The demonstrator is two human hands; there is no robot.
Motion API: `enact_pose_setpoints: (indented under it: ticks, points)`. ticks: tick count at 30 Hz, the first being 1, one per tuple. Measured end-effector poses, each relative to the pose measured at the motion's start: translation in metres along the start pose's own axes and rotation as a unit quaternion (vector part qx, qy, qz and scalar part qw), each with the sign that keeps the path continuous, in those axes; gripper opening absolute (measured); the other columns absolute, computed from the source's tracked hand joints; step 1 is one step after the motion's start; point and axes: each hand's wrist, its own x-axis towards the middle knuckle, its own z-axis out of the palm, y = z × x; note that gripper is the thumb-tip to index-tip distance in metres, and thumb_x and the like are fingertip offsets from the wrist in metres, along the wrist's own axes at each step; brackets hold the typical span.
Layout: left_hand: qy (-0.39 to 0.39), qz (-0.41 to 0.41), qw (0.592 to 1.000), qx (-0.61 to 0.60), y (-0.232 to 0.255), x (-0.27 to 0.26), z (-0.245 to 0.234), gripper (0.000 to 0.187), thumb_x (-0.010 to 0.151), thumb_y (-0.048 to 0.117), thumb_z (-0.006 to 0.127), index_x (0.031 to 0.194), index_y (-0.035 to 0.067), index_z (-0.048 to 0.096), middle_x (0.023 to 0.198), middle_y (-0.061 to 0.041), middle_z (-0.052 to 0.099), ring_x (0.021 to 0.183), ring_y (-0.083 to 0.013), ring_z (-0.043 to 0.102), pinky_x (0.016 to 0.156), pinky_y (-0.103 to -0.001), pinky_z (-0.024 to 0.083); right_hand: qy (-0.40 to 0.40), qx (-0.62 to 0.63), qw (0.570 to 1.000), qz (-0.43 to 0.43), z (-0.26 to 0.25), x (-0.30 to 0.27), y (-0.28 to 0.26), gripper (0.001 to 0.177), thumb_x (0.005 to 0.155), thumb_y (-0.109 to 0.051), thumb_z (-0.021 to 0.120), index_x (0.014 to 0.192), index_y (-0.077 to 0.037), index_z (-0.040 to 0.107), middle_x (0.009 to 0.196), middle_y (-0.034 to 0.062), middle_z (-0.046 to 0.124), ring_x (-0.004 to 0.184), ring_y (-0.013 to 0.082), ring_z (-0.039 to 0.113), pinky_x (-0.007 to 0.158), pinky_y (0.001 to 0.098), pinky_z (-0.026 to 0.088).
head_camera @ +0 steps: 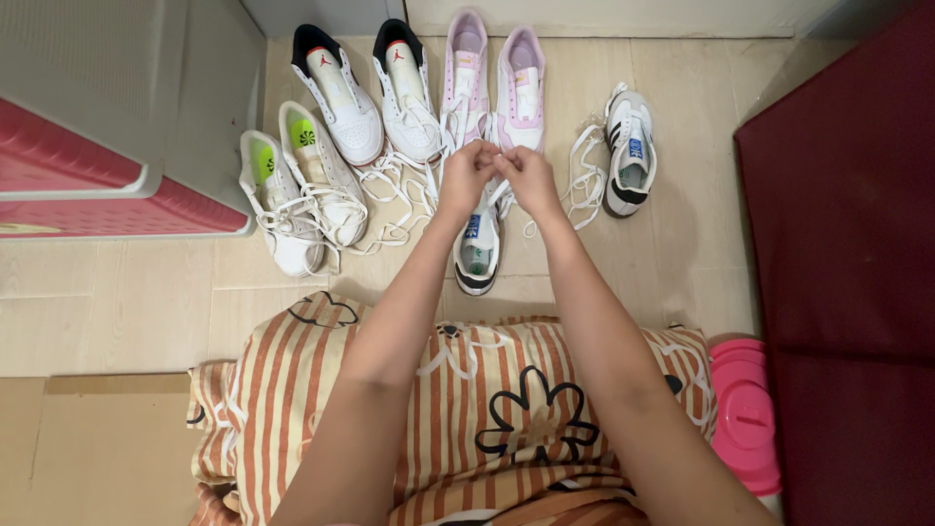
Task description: The person sits on the floor and re-laces a white sneaker by threading the laces through the eyelets and tying a knot. Several other shoes are arranged nearby on the floor.
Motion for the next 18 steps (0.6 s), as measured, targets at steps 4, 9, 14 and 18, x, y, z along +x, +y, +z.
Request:
enact_pose_setpoints:
  ticks: [4,9,14,18]
  points:
    - [0.0,-0.046,0.999,-0.018,-0.02,-0.012,0.0,0.025,0.079,-0.004,0.078,0.103,-0.003,0.07,0.083,-0.009,0.074,0.075,-0.0135,0.07,0.068,-0.028,0.057,-0.081,0.009,0.996,0.035,-0.005,0.001,0.024,0.008,0.088,-0.008,0.076,0.088,0.0,0.075,0.078,0.0056,0.077,0.07,0.0087,0.071,0.063,0.023,0.055]
    - [0.048,-0.075,0.991,0.097,-0.052,-0.023,0.0,0.03,0.079,0.013,0.083,0.103,-0.002,0.074,0.091,-0.014,0.076,0.082,-0.0259,0.075,0.075,-0.036,0.058,-0.079,0.012,0.992,0.095,0.004,-0.001,0.05,0.004,0.085,-0.004,0.077,0.086,-0.001,0.075,0.074,0.0059,0.074,0.064,0.0085,0.068,0.057,0.0237,0.052]
    - [0.077,-0.066,0.96,0.26,-0.069,-0.04,0.003,0.044,0.067,0.02,0.086,0.099,-0.007,0.072,0.106,-0.024,0.067,0.089,-0.0414,0.069,0.078,-0.046,0.056,0.015,-0.063,0.997,0.044,0.039,-0.016,0.061,0.006,0.079,-0.006,0.081,0.081,-0.004,0.076,0.073,0.0063,0.075,0.066,0.0141,0.069,0.061,0.0281,0.053]
    - [0.065,-0.079,0.953,0.286,-0.078,-0.041,0.005,0.028,0.075,0.015,0.078,0.092,-0.006,0.072,0.109,-0.024,0.066,0.091,-0.0422,0.069,0.08,-0.048,0.056,0.085,-0.132,0.987,0.032,0.06,-0.032,0.045,0.008,0.074,-0.005,0.082,0.079,-0.004,0.076,0.082,0.0149,0.069,0.073,0.0267,0.069,0.068,0.0376,0.055]
